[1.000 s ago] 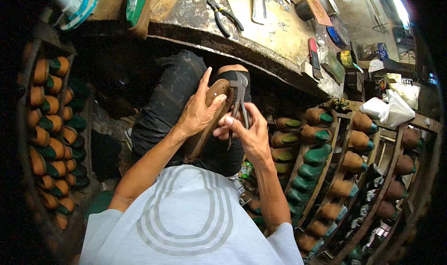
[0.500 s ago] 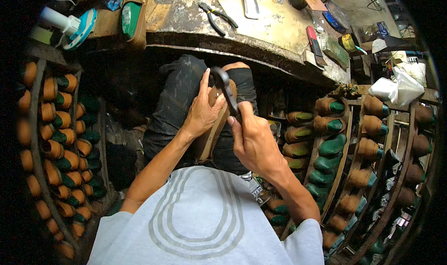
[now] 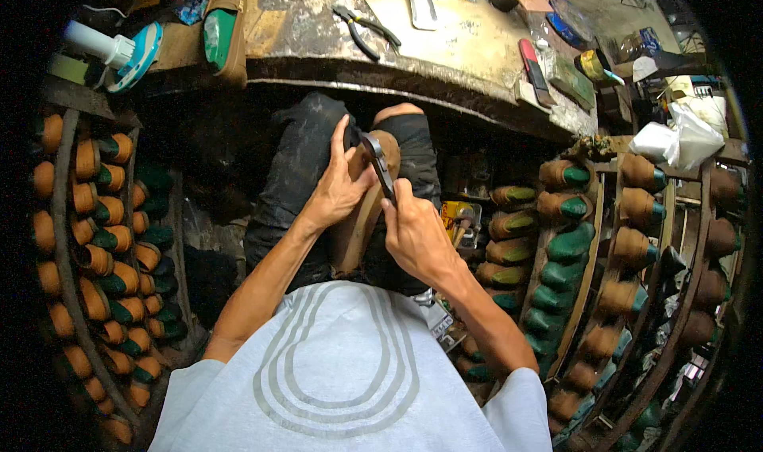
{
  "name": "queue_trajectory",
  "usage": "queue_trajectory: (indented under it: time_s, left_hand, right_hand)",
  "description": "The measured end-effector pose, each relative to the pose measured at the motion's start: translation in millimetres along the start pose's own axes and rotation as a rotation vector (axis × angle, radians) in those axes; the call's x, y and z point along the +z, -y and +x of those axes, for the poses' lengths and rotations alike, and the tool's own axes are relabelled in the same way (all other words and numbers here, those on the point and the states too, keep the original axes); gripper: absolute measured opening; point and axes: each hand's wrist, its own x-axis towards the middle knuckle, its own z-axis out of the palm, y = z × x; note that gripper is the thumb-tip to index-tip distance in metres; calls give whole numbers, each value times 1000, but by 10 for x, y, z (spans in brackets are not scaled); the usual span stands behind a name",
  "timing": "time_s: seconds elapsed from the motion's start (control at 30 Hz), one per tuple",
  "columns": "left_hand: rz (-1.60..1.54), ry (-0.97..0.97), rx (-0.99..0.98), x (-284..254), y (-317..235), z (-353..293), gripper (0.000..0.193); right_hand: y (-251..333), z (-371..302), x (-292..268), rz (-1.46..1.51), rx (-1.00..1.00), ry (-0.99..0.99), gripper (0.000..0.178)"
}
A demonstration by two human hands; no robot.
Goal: The person uses a hammer and pliers to tap and adjust the sole and heel of a brown loafer with a green heel. They repeatedly reposition the shoe, tap along the sole edge, and use pliers to press or align parts of the sole. The person then picks up a second matching loafer and continues similar tapping and pressing actions on its sole and heel.
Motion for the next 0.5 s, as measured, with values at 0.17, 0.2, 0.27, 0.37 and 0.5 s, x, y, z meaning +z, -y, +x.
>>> queue_trajectory:
  time_s: [0.17,0.2,0.27,0.37,0.5]
  left_hand:
    - [59,-2,-69,-25,-59,-44,113]
    - [-25,28,-92,-40,-72,-20,113]
    - [10,4,-22,-42,-82,-18,116]
    - [64,-14,-1,-61,-49,-82,120]
    - [38,143,-2,-192,-19,-117,126]
  right_hand:
    - [-37,197,-65,52,11,21,12]
    - [-34,230,-95,-36,105,106,11]
    - [-7,210,-142,8,-46,58,13]
    - [20,62,-136,165,-93,49,14]
    - [-77,-49,-12,-165,-55,167,26]
